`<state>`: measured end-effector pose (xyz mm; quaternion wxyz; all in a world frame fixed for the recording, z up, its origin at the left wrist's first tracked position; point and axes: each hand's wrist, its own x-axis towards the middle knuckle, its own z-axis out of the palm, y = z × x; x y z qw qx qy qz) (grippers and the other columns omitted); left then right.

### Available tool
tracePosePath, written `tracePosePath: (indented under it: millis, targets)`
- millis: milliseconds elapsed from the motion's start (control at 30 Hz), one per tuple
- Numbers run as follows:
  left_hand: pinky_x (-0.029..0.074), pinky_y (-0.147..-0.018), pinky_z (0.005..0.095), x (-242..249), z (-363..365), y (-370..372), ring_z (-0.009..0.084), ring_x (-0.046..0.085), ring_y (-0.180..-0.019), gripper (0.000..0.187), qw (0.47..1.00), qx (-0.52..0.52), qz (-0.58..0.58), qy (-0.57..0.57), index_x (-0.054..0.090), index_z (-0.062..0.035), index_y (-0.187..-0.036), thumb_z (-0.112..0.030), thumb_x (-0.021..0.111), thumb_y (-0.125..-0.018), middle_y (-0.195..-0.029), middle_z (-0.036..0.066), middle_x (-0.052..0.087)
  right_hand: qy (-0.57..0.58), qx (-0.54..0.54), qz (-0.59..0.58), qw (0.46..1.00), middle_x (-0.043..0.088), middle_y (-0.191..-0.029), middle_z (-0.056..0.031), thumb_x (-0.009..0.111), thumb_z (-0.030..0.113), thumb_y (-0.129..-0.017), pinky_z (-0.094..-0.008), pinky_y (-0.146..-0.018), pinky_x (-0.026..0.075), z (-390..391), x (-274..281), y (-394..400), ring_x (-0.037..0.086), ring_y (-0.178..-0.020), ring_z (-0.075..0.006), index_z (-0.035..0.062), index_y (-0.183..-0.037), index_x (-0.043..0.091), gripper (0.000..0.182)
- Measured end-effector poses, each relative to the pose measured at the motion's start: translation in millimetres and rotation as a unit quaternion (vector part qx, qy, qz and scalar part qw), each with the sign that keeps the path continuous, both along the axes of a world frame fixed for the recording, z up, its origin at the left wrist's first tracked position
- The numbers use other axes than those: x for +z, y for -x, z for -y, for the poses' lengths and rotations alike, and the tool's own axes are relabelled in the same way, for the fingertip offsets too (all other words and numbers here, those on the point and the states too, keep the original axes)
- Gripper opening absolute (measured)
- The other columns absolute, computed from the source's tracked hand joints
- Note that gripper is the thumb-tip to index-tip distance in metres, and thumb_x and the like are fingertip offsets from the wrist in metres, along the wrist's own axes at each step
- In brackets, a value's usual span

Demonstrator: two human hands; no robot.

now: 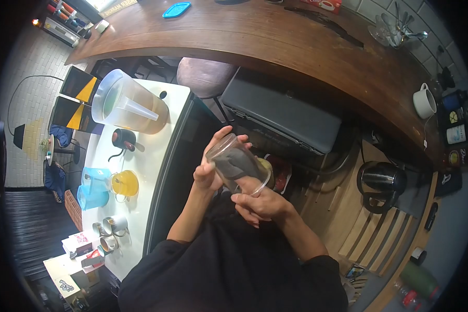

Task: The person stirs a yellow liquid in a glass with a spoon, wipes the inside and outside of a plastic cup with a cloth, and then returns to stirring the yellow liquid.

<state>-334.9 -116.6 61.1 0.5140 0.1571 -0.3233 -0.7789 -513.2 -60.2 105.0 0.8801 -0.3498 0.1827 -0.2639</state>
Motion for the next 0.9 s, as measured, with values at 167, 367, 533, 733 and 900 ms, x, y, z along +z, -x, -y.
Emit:
tracePosePath:
  millis: [167, 367, 533, 733, 900]
  targets:
    - [0.049, -0.108, 0.0519, 28.3, -9.8, 9.5, 0.0368, 0.059, -0.125, 0.087, 0.996, 0.071, 0.048, -0.026, 0.036, 0.004, -0.148, -0.039, 0.075, -0.084, -0.133, 0.026, 0.057, 0.107, 0.041, -0.186, 0.976, 0.053, -0.052, -0.0025, 0.043, 0.017, -0.106, -0.0232, -0.035, 0.04, -0.2, -2.4, -2.2, 0.047, -0.035, -0.0103, -0.0037, -0.148, 0.032, 0.048]
    - [0.058, -0.097, 0.0445, 11.4, -6.8, 10.3, 0.0244, 0.067, -0.104, 0.049, 0.993, 0.111, 0.022, -0.029, 0.054, 0.0044, -0.129, -0.012, 0.071, -0.086, -0.108, 0.014, 0.064, 0.092, 0.073, -0.182, 0.976, 0.052, -0.052, -0.0007, 0.061, 0.016, -0.099, -0.0234, -0.034, 0.038, 3.4, -15.2, -6.1, 0.048, -0.036, -0.0093, -0.0052, -0.141, 0.034, 0.055]
    - [0.058, -0.097, 0.0451, 9.2, -3.7, 12.9, 0.024, 0.066, -0.103, 0.05, 0.998, 0.064, -0.028, -0.006, 0.055, 0.0033, -0.125, -0.016, 0.074, -0.083, -0.107, 0.014, 0.063, -0.144, 0.067, 0.29, 0.944, 0.048, -0.051, -0.0041, 0.074, 0.006, -0.084, -0.0229, -0.031, 0.04, -5.9, -57.4, 5.7, 0.046, -0.035, -0.0103, -0.0024, -0.156, 0.006, 0.099]
    - [0.056, -0.098, 0.0472, 3.9, -4.3, 11.6, 0.0256, 0.065, -0.105, 0.052, 0.996, 0.039, -0.079, 0.01, 0.055, 0.0016, -0.12, -0.021, 0.075, -0.078, -0.107, 0.015, 0.061, -0.176, 0.039, 0.319, 0.93, 0.049, -0.052, -0.0053, 0.077, 0.004, -0.08, -0.0222, -0.031, 0.039, -10.1, -64.2, 7.8, 0.045, -0.035, -0.0113, -0.0032, -0.157, 0.009, 0.102]
    - [0.055, -0.1, 0.0476, 10.1, -1.6, 10.8, 0.026, 0.064, -0.106, 0.054, 0.994, 0.042, -0.089, 0.049, 0.054, 0.0021, -0.12, -0.022, 0.075, -0.077, -0.107, 0.016, 0.06, 0.038, 0.09, 0.042, 0.994, 0.05, -0.052, -0.0029, 0.073, -0.001, -0.084, -0.0237, -0.037, 0.04, 2.7, -29.2, 7.1, 0.048, -0.039, -0.0102, -0.0061, -0.153, 0.022, 0.086]
